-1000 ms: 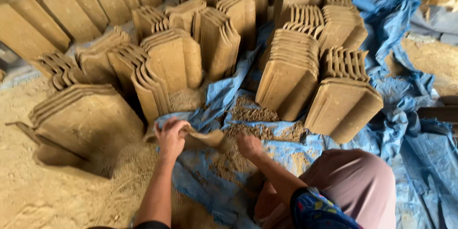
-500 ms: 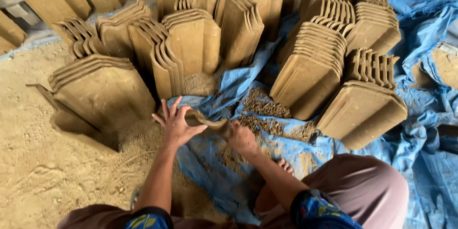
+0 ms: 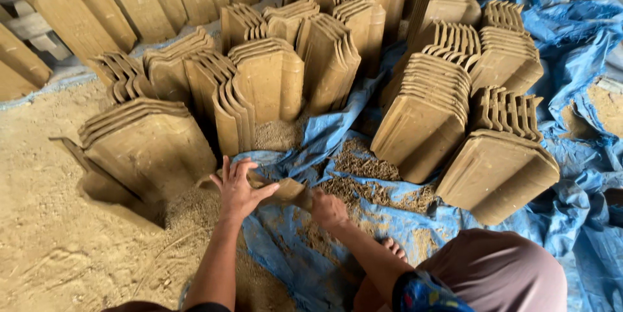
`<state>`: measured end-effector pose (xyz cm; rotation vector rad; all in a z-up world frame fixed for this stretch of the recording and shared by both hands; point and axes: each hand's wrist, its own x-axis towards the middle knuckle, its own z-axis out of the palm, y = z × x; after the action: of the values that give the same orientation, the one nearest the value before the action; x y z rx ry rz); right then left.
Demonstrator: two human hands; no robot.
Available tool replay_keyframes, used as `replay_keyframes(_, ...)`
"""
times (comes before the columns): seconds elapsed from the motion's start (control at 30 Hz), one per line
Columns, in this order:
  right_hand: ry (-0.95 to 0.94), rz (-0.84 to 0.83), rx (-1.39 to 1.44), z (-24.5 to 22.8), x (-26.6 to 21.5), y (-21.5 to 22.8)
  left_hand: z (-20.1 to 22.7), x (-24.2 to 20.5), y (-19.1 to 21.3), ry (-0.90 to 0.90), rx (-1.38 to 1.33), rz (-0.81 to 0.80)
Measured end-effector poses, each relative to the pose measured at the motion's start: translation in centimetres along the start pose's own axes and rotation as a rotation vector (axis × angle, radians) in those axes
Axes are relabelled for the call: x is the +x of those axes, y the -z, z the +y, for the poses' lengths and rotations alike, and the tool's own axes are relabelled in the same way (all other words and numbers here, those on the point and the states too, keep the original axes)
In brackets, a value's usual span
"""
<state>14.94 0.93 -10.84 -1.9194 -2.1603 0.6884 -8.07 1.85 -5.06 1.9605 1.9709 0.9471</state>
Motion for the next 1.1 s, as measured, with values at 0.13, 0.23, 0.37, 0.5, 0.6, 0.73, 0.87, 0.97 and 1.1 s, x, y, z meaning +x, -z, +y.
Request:
replay_keyframes(0.13, 0.113, -0.028, 0.040, -5.1, -3.1, 3.5, 0.4, -1.9, 0.6, 0.024, -0.045, 0.003)
replay_keyframes(0.23, 0.044, -0.027, -0.016, 0.0, 0.4, -1.7, -0.1, -1.2, 1.4, 0.011, -0.075, 0.048)
replay_keyframes(0.37, 0.084, -0.026, 0.007, 2.9, 1.0, -3.4, -0.4, -1.1, 1.6, 0.008, -0.092, 0.053)
replay_keyframes(0.5, 0.105, -0.054, -0.014, -4.2, -1.4, 2.5, -0.4, -0.9, 2.2, 0.034, -0.080, 0.034)
replay_keyframes(0.6, -0.005, -0.126, -0.064, 1.0, 0.2, -0.9, -1.0, -0.6, 2.7, 0.067, -0.098, 0.021)
replay_keyframes(0.73, 0.086, 0.038, -0.126, 10.4, 3.1, -9.2, -1.2, 0.2, 3.6, 0.098, -0.139, 0.011)
replay_keyframes(0.87, -0.131, -0.092, -0.227, 4.2, 0.5, -4.7, -1.2, -0.8, 3.7, 0.098, -0.193, 0.014)
replay_keyframes(0.97, -0.302, -0.363, -0.412, 17.1, 4.5, -12.3, -1.7, -1.3, 3.1, 0.120, -0.158, 0.026)
replay_keyframes(1.1, 0.093, -0.081, 0.692, 9.3, 4.8, -5.8, -1.3, -1.2, 2.9, 0.149, -0.124, 0.010)
